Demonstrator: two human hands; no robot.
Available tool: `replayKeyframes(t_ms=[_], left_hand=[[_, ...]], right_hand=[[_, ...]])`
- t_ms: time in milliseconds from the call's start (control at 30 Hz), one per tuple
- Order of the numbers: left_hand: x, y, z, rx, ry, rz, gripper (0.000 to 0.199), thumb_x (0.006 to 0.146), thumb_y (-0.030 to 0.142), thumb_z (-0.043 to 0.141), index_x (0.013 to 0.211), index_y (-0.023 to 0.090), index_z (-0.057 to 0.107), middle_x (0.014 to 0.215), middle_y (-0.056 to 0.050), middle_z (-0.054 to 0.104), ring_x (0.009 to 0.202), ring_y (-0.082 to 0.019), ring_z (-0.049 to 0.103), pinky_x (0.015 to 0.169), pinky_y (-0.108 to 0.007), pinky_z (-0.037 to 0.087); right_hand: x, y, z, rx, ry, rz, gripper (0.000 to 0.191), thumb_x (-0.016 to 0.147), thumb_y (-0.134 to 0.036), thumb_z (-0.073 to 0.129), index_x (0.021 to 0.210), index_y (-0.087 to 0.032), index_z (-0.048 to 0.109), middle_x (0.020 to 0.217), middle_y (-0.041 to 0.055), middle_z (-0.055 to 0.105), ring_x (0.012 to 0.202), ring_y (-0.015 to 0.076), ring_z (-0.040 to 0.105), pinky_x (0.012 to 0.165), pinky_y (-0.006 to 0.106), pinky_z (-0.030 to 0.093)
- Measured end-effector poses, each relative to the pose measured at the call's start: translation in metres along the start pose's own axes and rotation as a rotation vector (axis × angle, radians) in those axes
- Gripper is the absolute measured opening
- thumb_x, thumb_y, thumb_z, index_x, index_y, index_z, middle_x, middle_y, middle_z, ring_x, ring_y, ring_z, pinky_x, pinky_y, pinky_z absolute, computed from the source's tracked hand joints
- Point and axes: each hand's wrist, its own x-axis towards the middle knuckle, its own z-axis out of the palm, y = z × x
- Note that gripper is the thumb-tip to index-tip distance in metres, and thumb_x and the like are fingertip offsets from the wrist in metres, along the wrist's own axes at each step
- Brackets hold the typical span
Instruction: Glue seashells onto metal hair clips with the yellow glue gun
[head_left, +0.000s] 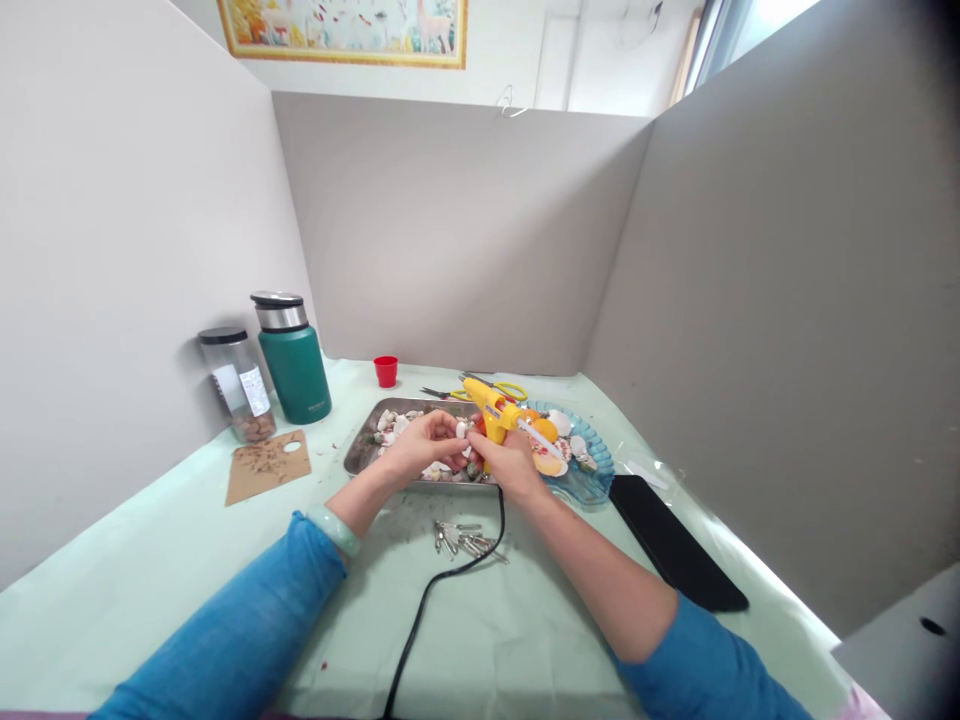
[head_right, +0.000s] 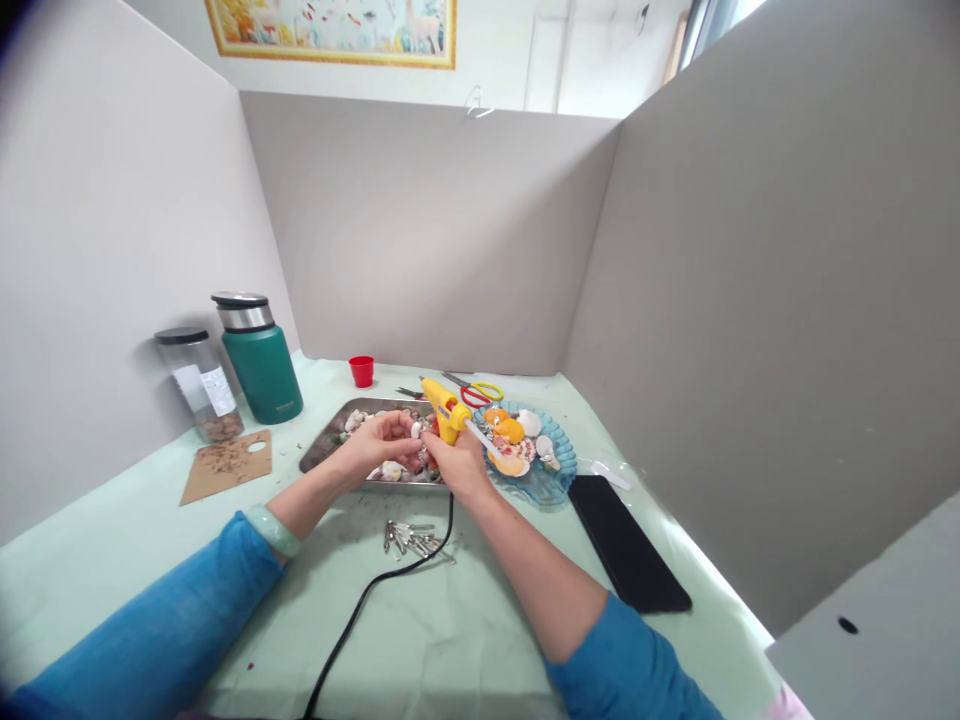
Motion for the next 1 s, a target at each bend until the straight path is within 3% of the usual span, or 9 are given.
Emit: replayKeyframes(t_ms=[333,667,800,1000], left_hand=[[-0.001,0.004,0.001,0.031,0.054,0.035,0.036,0.065,0.033,0.077,0.080,0.015,0.050,0.058,0.001,0.063,0.049,-0.011,0.060,0.053,-0.024,0.050],[0.003,-0.007,0.002,0.175,0.041,0.034,0.033,0.068,0.035,0.074,0.079,0.017,0.048,0.056,0.000,0.064,0.053,-0.015,0.064,0.051,-0.025,0.052],[0.005,-0.010,0.002,0.121,0.016,0.040,0.035,0.067,0.036,0.074,0.079,0.016,0.048,0.058,-0.001,0.065,0.054,-0.014,0.064,0.053,-0.026,0.053],[0.002,0.000,0.000,0.032,0.084,0.020,0.034,0.062,0.033,0.078,0.081,0.013,0.056,0.057,0.000,0.064,0.052,-0.012,0.062,0.058,-0.025,0.051]], right_hand=[[0.003,0.003,-0.001,0.042,0.021,-0.014,0.039,0.063,-0.035,0.070,0.093,-0.016,0.054,0.059,-0.0052,0.055,0.044,0.0080,0.051,0.039,0.018,0.042],[0.002,0.001,-0.002,0.129,0.072,-0.024,0.040,0.065,-0.034,0.071,0.095,-0.017,0.052,0.060,-0.0055,0.056,0.046,0.0084,0.053,0.040,0.019,0.045],[0.002,0.000,-0.002,0.113,0.065,-0.024,0.037,0.065,-0.031,0.070,0.094,-0.016,0.053,0.059,-0.0052,0.056,0.046,0.0086,0.053,0.039,0.018,0.045],[0.003,-0.003,-0.003,0.125,0.081,-0.017,0.034,0.064,-0.028,0.068,0.093,-0.017,0.053,0.058,-0.0050,0.056,0.046,0.0091,0.054,0.038,0.018,0.044]])
